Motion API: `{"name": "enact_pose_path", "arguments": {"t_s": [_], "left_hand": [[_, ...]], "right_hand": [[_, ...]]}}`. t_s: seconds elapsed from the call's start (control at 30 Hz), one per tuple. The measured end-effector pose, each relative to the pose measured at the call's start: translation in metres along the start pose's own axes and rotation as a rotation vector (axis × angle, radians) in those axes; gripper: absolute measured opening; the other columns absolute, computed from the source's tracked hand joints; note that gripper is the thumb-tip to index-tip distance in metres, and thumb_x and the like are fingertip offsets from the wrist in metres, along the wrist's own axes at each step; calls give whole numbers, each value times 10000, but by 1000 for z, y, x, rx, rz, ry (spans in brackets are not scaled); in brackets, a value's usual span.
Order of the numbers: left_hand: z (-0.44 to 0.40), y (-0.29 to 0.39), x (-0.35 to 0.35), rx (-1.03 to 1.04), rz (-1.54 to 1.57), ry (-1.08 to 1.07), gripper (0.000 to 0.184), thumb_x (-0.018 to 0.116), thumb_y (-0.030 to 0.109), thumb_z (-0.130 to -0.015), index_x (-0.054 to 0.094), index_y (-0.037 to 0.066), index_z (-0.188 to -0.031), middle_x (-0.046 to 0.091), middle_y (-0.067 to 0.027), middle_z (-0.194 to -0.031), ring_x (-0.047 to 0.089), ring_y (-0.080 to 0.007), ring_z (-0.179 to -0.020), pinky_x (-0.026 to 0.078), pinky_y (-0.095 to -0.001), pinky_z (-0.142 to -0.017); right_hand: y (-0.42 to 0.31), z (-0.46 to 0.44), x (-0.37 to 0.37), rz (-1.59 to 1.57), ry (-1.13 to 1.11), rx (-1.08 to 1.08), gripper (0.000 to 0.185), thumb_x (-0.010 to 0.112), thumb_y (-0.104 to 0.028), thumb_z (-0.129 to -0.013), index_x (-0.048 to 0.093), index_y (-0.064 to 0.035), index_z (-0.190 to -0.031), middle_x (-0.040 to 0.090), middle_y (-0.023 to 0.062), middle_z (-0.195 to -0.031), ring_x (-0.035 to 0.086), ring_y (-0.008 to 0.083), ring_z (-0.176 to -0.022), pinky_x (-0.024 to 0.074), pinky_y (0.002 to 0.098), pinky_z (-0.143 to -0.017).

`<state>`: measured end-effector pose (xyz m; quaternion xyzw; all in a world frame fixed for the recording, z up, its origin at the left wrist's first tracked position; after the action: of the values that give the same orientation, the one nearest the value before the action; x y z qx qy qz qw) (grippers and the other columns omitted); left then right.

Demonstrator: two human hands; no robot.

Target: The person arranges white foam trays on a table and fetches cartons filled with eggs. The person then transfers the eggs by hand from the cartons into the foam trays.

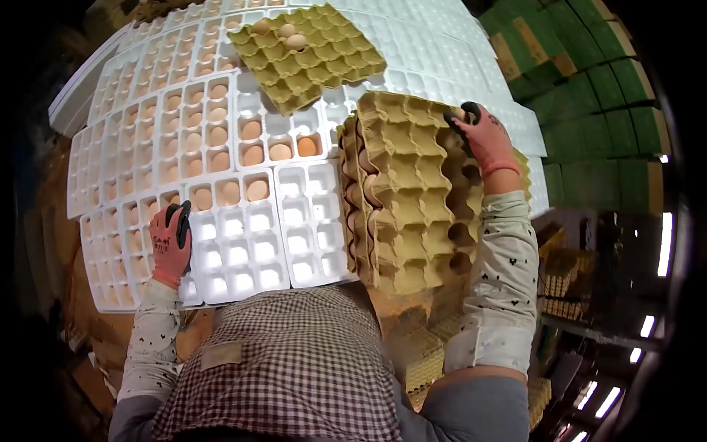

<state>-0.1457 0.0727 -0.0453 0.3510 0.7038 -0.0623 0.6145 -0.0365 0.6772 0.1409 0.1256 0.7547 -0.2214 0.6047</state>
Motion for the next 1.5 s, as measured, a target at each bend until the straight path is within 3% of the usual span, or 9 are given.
{"name": "enact_pose_path", "arguments": {"t_s": [0.13, 0.2, 0.4, 0.57, 0.8, 0.93, 1.1, 1.3, 1.5], "left_hand": [[-3, 10, -4, -27, -64, -4, 476, 677, 97, -778, 571, 98, -1242, 522, -157, -1242, 481, -370, -1150, 377, -492, -1007], [-2, 13, -6, -24, -88, 10, 479, 675, 97, -780, 573, 103, -1248, 526, -151, -1236, 485, -368, -1143, 382, -483, -1003], [-1, 20, -8, -73, -151, -13, 444, 677, 99, -786, 579, 101, -1219, 533, -134, -1216, 493, -353, -1133, 392, -470, -989], [-2, 20, -7, -60, -142, 21, 448, 678, 86, -783, 574, 101, -1219, 544, -123, -1209, 501, -346, -1130, 393, -467, -991], [-3, 14, -4, -37, -108, 12, 451, 658, 46, -768, 582, 85, -1210, 554, -126, -1230, 505, -350, -1138, 384, -470, -1012], [4, 0, 5, -14, -74, 26, 493, 641, 43, -775, 563, 75, -1261, 532, -158, -1298, 476, -370, -1198, 359, -482, -1051], [6, 1, 9, -20, -5, 73, 457, 590, 24, -846, 541, 47, -1299, 508, -178, -1342, 450, -385, -1244, 334, -463, -1090], [11, 153, -18, -36, 539, 180, 588, 599, -31, -795, 441, -25, -1362, 419, -202, -1417, 454, -321, -1302, 399, -417, -1068], [-34, 331, -43, 524, 167, -259, 701, 851, 286, -555, 613, 72, -1178, 549, -157, -1234, 548, -356, -1055, 432, -467, -895]], "right_hand": [[-2, -9, -30, -373, -171, 387, 312, 755, -239, -809, 628, -27, -1000, 679, 58, -894, 655, 139, -824, 498, 278, -695], [-33, 0, -39, -354, 90, -71, 290, 738, -146, -817, 608, -25, -1046, 667, 62, -904, 653, 144, -859, 506, 267, -720], [-241, 54, 16, -212, -813, -836, 313, 716, -56, -779, 551, -27, -1043, 657, 141, -983, 659, 303, -877, 529, 414, -766], [-261, 59, 88, 110, -742, -1084, 231, 639, -77, -809, 545, -29, -1014, 644, 173, -997, 637, 362, -875, 491, 451, -823], [-139, 94, -102, -241, -270, -554, 508, 822, -179, -711, 647, -86, -1179, 604, 148, -1266, 594, 316, -1161, 482, 387, -989], [-65, 207, -77, 195, -669, -253, 1023, 921, -435, -450, 529, -174, -1358, 365, 245, -1463, 351, 532, -1306, 317, 584, -1092], [-46, 242, -59, 53, -97, -205, 633, 778, -75, -534, 642, -186, -1142, 492, 155, -1351, 422, 486, -1269, 405, 539, -1030], [134, 237, -90, 403, 231, 67, 669, 756, -31, -554, 577, -113, -1193, 486, 134, -1391, 399, 465, -1285, 354, 515, -1084], [220, 188, -77, 452, -276, 25, 887, 859, -166, -636, 455, -162, -1425, 433, 100, -1467, 397, 365, -1331, 343, 451, -1102]]}}
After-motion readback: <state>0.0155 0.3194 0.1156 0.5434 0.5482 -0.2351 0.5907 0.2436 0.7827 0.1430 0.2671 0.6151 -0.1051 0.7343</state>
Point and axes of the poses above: each hand's wrist, its own z-axis away from the middle knuckle, its own x-axis out of the palm, y = z × x, the point moved 1 cm from there along -z, towards the middle knuckle
